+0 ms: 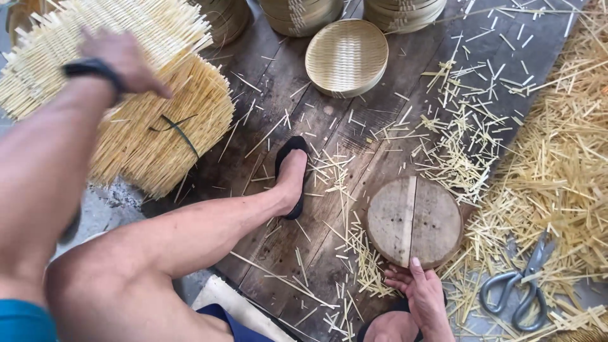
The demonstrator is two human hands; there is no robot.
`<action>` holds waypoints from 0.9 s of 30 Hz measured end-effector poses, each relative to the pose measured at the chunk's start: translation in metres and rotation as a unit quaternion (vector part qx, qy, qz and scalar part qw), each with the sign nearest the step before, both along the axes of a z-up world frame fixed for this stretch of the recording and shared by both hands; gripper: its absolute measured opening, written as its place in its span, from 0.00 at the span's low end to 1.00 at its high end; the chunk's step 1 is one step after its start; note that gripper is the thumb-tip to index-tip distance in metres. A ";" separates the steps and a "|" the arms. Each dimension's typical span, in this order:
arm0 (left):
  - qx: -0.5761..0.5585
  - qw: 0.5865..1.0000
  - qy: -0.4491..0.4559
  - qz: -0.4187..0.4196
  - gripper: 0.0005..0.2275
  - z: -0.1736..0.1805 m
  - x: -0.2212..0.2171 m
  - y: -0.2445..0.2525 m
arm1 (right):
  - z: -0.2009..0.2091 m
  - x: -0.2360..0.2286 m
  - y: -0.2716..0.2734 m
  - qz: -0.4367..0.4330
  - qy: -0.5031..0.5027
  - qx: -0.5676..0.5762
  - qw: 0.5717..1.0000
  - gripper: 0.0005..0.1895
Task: Assembling and trimming bamboo steamer trays from woven mats and circular frames.
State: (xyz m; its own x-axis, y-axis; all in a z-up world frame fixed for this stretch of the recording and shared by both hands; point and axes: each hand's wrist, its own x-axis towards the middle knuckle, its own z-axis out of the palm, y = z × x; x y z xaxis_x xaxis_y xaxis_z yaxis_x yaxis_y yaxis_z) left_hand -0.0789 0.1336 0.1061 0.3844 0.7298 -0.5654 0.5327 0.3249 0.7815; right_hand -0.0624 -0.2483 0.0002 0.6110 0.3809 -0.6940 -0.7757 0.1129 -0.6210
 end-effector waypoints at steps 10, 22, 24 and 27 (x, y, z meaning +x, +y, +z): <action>-0.063 0.995 0.081 0.013 0.18 0.024 0.005 -0.005 | -0.004 -0.001 0.002 0.012 0.003 -0.005 1.000 0.24; -0.059 0.997 0.057 0.012 0.15 0.003 0.001 -0.001 | -0.005 -0.004 0.001 0.004 -0.004 -0.006 1.000 0.23; -0.058 0.997 0.052 0.003 0.14 0.007 0.003 -0.002 | 0.004 -0.002 0.001 -0.004 -0.003 -0.005 1.000 0.22; -0.068 0.993 0.094 0.015 0.14 0.012 0.005 -0.002 | 0.019 0.004 -0.001 -0.028 -0.010 -0.030 0.999 0.20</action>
